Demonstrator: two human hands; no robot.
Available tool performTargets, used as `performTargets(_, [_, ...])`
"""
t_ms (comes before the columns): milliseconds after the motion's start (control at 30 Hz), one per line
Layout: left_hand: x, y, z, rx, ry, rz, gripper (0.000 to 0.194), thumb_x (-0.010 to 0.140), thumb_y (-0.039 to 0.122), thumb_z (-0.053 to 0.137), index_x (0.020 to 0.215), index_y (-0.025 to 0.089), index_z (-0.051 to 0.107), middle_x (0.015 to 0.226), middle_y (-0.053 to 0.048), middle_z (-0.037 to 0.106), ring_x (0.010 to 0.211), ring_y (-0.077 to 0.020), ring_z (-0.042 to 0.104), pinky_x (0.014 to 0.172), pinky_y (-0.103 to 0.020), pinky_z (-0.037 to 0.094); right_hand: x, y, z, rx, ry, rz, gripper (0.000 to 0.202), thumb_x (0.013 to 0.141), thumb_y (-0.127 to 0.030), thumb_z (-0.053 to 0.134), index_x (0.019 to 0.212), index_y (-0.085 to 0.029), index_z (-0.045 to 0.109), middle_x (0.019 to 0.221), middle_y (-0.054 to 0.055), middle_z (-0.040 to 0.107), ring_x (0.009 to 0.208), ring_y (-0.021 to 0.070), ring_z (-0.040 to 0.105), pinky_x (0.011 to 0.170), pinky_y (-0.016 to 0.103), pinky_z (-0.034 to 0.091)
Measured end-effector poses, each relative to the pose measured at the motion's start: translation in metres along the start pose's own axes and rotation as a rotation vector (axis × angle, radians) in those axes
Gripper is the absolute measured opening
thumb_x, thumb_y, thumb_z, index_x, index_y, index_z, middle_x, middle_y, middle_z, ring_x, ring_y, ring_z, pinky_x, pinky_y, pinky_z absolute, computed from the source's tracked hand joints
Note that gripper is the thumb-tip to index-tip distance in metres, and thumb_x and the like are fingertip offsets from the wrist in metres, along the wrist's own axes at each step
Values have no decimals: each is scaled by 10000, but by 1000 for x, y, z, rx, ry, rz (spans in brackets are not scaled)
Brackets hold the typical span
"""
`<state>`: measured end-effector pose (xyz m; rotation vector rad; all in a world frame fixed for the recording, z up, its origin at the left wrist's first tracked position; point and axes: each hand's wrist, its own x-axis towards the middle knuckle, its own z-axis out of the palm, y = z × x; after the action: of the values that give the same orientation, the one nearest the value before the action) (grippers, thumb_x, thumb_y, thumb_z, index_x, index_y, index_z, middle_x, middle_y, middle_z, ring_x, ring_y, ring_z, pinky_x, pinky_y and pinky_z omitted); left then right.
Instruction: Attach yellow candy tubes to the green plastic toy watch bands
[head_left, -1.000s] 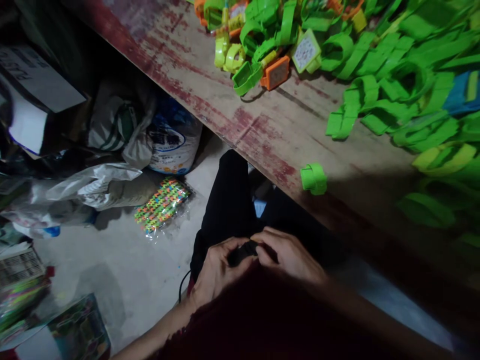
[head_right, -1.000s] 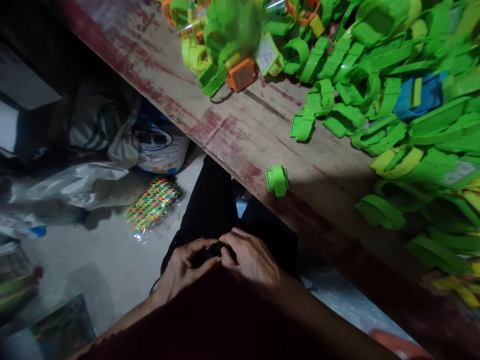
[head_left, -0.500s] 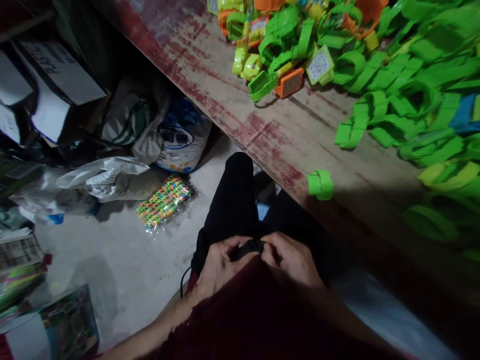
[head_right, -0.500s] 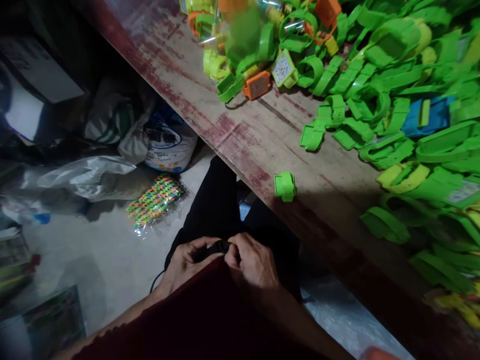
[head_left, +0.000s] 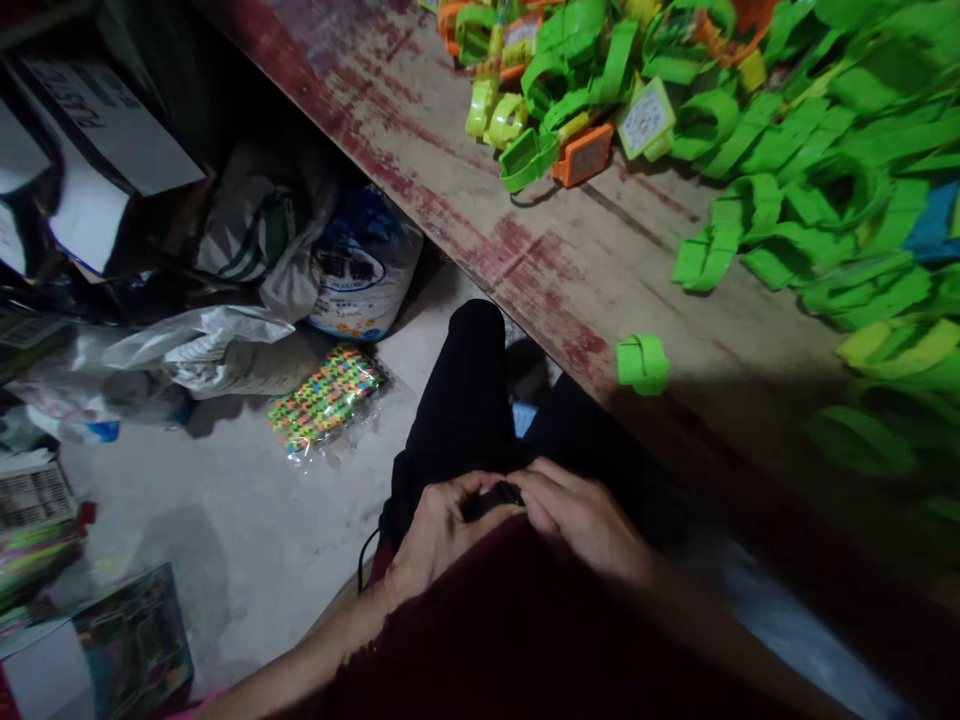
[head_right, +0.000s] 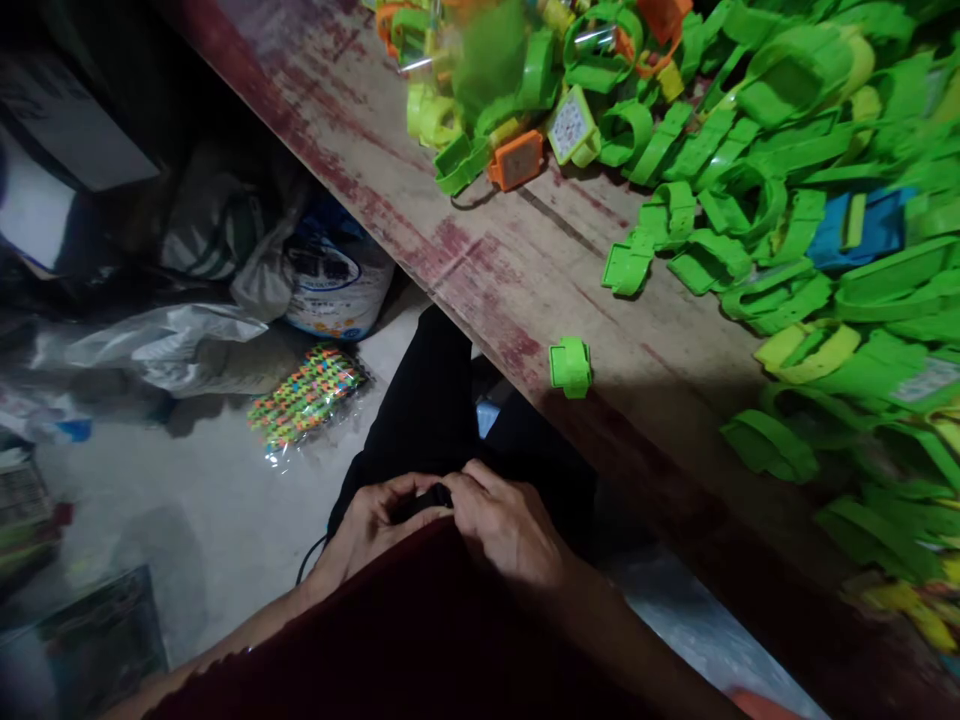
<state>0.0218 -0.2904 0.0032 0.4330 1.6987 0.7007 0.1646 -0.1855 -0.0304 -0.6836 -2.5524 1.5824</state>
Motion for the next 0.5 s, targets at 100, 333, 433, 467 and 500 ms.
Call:
performTargets(100, [-2,1,0,39,28,13,257,802,337,641,986,182,732,890,-18,727,809,-184,650,712,-237,485,-6,1,10,-33,159,-48,281,913,-148,345,965,-162,621,712,18,572,533,94,533,514,199,427])
performTargets(333, [-5,0,-3,74,17,23,328,816,439,629,926,148,735,813,-41,716,728,-189,637,631,-249,478,-10,-4,16,-85,351,2,248,883,-132,389,915,-162,633,751,40,621,656,130,598,616,219,450])
performTargets(433, [-1,2,-4,62,-50,19,325,836,396,622,1060,173,703,946,-36,721,834,-194,653,721,-254,497,-7,-1,13,-36,323,-4,247,885,-132,387,879,-159,632,712,30,589,617,125,579,586,222,439])
performTargets(467, [0,4,-5,61,-67,38,334,835,365,630,1112,188,683,1005,-31,717,895,-197,652,784,-261,498,-6,1,13,-21,310,-9,251,888,-135,385,868,-163,634,695,22,574,593,120,566,563,224,428])
performTargets(500, [1,6,-5,58,-84,57,347,832,341,634,1147,200,667,1051,-28,710,949,-200,646,844,-270,489,-6,2,12,-4,296,-20,254,890,-139,386,863,-169,636,678,14,561,568,115,551,541,224,417])
